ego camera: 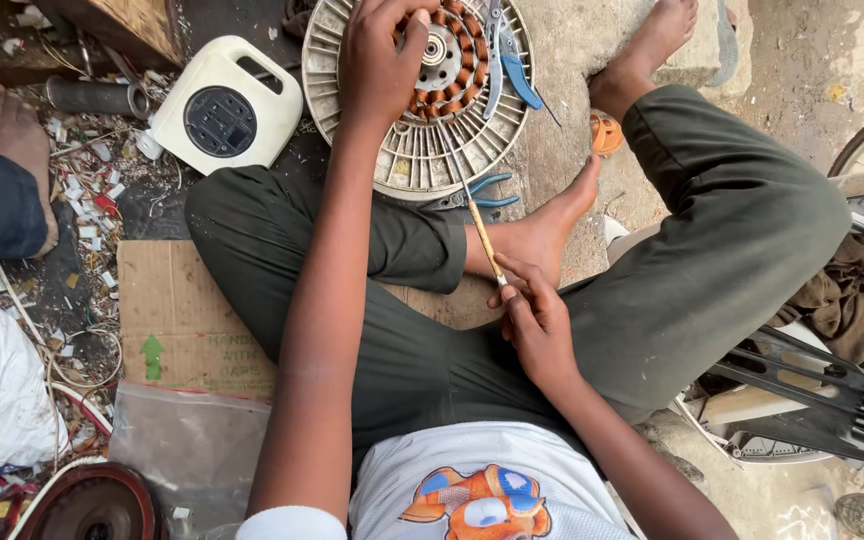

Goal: The person sits on the ground and uses pliers and a screwdriver to manipulate the copper windings of a fan motor stator. They repeatedly adjust the coils and inspect the component while working in a cluttered outdoor area.

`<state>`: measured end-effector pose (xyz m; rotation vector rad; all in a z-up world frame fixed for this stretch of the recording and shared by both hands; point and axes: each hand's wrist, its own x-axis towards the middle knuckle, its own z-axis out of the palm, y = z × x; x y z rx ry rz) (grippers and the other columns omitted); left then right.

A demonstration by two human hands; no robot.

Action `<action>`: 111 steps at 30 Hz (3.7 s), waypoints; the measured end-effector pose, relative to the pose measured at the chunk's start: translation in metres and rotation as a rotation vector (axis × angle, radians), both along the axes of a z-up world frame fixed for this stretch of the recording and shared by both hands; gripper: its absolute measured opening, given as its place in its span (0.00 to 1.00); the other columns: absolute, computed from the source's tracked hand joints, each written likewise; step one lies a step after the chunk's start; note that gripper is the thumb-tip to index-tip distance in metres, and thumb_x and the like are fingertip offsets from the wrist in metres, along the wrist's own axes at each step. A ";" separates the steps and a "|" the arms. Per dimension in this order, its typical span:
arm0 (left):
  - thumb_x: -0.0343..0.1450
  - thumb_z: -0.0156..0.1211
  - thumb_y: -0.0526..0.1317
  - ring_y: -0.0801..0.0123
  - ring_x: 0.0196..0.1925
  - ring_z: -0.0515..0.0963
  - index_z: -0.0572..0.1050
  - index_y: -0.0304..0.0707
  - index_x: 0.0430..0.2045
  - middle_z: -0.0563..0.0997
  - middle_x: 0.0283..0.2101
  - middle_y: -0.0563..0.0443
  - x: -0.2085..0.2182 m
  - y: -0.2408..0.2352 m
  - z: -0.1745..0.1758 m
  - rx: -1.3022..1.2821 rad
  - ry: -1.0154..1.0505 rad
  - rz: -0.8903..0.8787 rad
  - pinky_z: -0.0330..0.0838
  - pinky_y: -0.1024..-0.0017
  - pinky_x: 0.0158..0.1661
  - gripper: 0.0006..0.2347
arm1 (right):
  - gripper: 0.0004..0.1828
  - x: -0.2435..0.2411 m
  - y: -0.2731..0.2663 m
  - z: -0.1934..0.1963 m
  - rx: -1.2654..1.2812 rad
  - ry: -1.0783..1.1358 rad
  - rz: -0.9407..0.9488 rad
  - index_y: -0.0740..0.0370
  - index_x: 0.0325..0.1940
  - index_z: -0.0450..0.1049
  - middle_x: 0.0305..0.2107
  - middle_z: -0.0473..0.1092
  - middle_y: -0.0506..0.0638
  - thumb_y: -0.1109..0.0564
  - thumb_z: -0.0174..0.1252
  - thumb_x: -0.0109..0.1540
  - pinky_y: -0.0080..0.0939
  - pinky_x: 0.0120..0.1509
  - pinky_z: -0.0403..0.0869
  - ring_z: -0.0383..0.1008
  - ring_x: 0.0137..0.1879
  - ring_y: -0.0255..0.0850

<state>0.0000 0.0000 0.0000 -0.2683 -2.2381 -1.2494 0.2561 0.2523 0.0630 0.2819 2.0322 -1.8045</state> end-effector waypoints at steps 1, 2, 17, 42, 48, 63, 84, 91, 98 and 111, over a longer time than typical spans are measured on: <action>0.79 0.57 0.39 0.56 0.45 0.81 0.82 0.41 0.41 0.82 0.42 0.50 0.005 0.003 0.000 0.021 -0.005 0.011 0.74 0.59 0.46 0.06 | 0.22 0.003 0.001 0.000 -0.017 0.009 0.000 0.58 0.69 0.68 0.30 0.72 0.45 0.61 0.47 0.70 0.28 0.28 0.64 0.62 0.24 0.28; 0.79 0.57 0.39 0.56 0.45 0.81 0.81 0.41 0.42 0.82 0.42 0.50 0.008 0.005 0.001 0.003 -0.002 0.033 0.74 0.59 0.47 0.06 | 0.22 0.005 0.002 0.000 -0.034 0.018 0.000 0.58 0.69 0.67 0.31 0.72 0.45 0.61 0.47 0.70 0.28 0.29 0.64 0.62 0.25 0.28; 0.79 0.56 0.39 0.56 0.49 0.80 0.81 0.38 0.43 0.81 0.45 0.49 0.012 0.005 0.005 0.008 0.010 0.029 0.73 0.59 0.50 0.07 | 0.22 -0.007 0.002 0.002 -0.143 -0.170 0.001 0.61 0.67 0.68 0.31 0.74 0.49 0.60 0.48 0.69 0.29 0.21 0.63 0.66 0.21 0.31; 0.81 0.56 0.42 0.58 0.36 0.76 0.72 0.32 0.24 0.74 0.27 0.47 0.005 0.000 -0.015 0.019 -0.139 0.027 0.68 0.57 0.41 0.15 | 0.23 -0.013 0.004 0.010 -0.389 -0.337 -0.107 0.62 0.67 0.67 0.28 0.74 0.54 0.63 0.44 0.66 0.31 0.19 0.65 0.67 0.18 0.34; 0.81 0.56 0.43 0.59 0.40 0.77 0.76 0.35 0.29 0.77 0.33 0.49 0.007 0.001 -0.011 -0.008 -0.036 0.039 0.70 0.59 0.43 0.13 | 0.23 -0.017 0.005 0.014 -0.499 -0.406 -0.139 0.60 0.66 0.67 0.26 0.73 0.54 0.62 0.42 0.67 0.32 0.18 0.65 0.65 0.16 0.34; 0.81 0.56 0.43 0.58 0.43 0.78 0.76 0.34 0.31 0.79 0.35 0.48 0.008 0.002 -0.009 0.001 -0.023 0.035 0.71 0.58 0.44 0.12 | 0.23 -0.016 0.004 0.012 -0.496 -0.374 -0.162 0.61 0.65 0.66 0.28 0.73 0.56 0.63 0.41 0.66 0.32 0.17 0.64 0.63 0.15 0.35; 0.81 0.55 0.41 0.56 0.45 0.79 0.79 0.33 0.40 0.80 0.40 0.47 0.013 0.002 -0.001 0.001 -0.015 0.014 0.72 0.59 0.47 0.10 | 0.23 -0.012 0.003 0.014 -0.464 -0.399 -0.149 0.61 0.65 0.65 0.28 0.72 0.54 0.63 0.39 0.66 0.31 0.18 0.63 0.62 0.17 0.34; 0.81 0.56 0.40 0.55 0.46 0.79 0.79 0.33 0.39 0.80 0.40 0.47 0.012 0.001 -0.003 0.026 -0.057 0.016 0.72 0.58 0.47 0.09 | 0.25 -0.014 0.003 0.011 -0.498 -0.383 -0.135 0.61 0.67 0.64 0.29 0.72 0.56 0.63 0.39 0.65 0.32 0.19 0.63 0.63 0.18 0.34; 0.81 0.55 0.38 0.55 0.50 0.79 0.81 0.35 0.44 0.81 0.45 0.47 0.011 0.003 0.003 0.032 0.000 -0.012 0.72 0.58 0.51 0.08 | 0.19 -0.025 -0.008 0.001 -0.558 -0.507 -0.174 0.59 0.62 0.64 0.28 0.71 0.52 0.58 0.41 0.67 0.31 0.17 0.60 0.60 0.18 0.32; 0.82 0.44 0.44 0.60 0.60 0.75 0.84 0.44 0.47 0.80 0.58 0.53 0.012 0.005 0.008 -0.056 -0.110 0.035 0.70 0.60 0.60 0.16 | 0.18 -0.042 -0.066 -0.014 -0.668 -0.537 -0.177 0.58 0.41 0.66 0.22 0.61 0.44 0.41 0.47 0.71 0.30 0.21 0.59 0.57 0.19 0.30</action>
